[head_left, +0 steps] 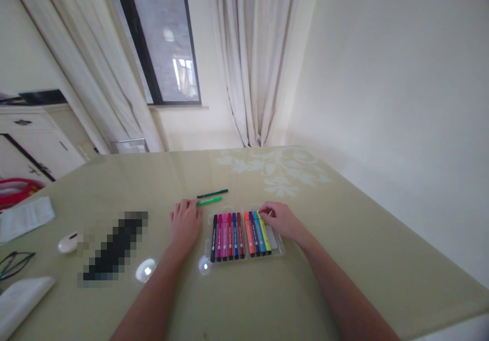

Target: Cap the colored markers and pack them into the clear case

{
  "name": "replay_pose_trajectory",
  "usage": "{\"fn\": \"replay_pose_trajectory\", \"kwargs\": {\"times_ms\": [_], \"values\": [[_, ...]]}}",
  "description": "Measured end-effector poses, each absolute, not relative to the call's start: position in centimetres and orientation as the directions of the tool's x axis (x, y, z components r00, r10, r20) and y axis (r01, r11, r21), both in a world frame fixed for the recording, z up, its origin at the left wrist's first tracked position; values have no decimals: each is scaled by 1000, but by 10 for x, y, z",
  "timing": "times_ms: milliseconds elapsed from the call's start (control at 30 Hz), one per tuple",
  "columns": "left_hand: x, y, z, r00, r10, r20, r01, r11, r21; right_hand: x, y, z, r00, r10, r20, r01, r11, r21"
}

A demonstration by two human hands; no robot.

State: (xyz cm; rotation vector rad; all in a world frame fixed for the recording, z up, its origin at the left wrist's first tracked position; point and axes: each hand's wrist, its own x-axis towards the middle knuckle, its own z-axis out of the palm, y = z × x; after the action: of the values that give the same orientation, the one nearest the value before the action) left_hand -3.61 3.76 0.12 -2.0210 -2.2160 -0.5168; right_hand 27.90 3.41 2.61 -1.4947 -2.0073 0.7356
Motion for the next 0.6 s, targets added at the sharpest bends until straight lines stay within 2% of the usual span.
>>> {"fn": "replay_pose_trajectory", "kwargs": {"times_ms": [167,267,333,367,467,600], "values": [[-30,37,6,-86,954,286,979,27,204,275,34,26,-224,966,133,661,251,-707],[-17,32,14,-87,952,292,906,-46,421,267,32,28,-194,965,175,591,257,-764],[-1,23,20,-73,938,340,776,-161,610,260,30,30,-183,967,177,479,245,-843],[8,17,23,-67,922,381,714,-222,664,257,30,31,-188,968,168,410,232,-882],[36,-2,28,10,923,384,558,-324,764,250,28,33,-203,971,130,201,171,-964],[56,-18,21,197,924,327,468,-382,797,250,29,35,-142,985,96,52,104,-993]]}}
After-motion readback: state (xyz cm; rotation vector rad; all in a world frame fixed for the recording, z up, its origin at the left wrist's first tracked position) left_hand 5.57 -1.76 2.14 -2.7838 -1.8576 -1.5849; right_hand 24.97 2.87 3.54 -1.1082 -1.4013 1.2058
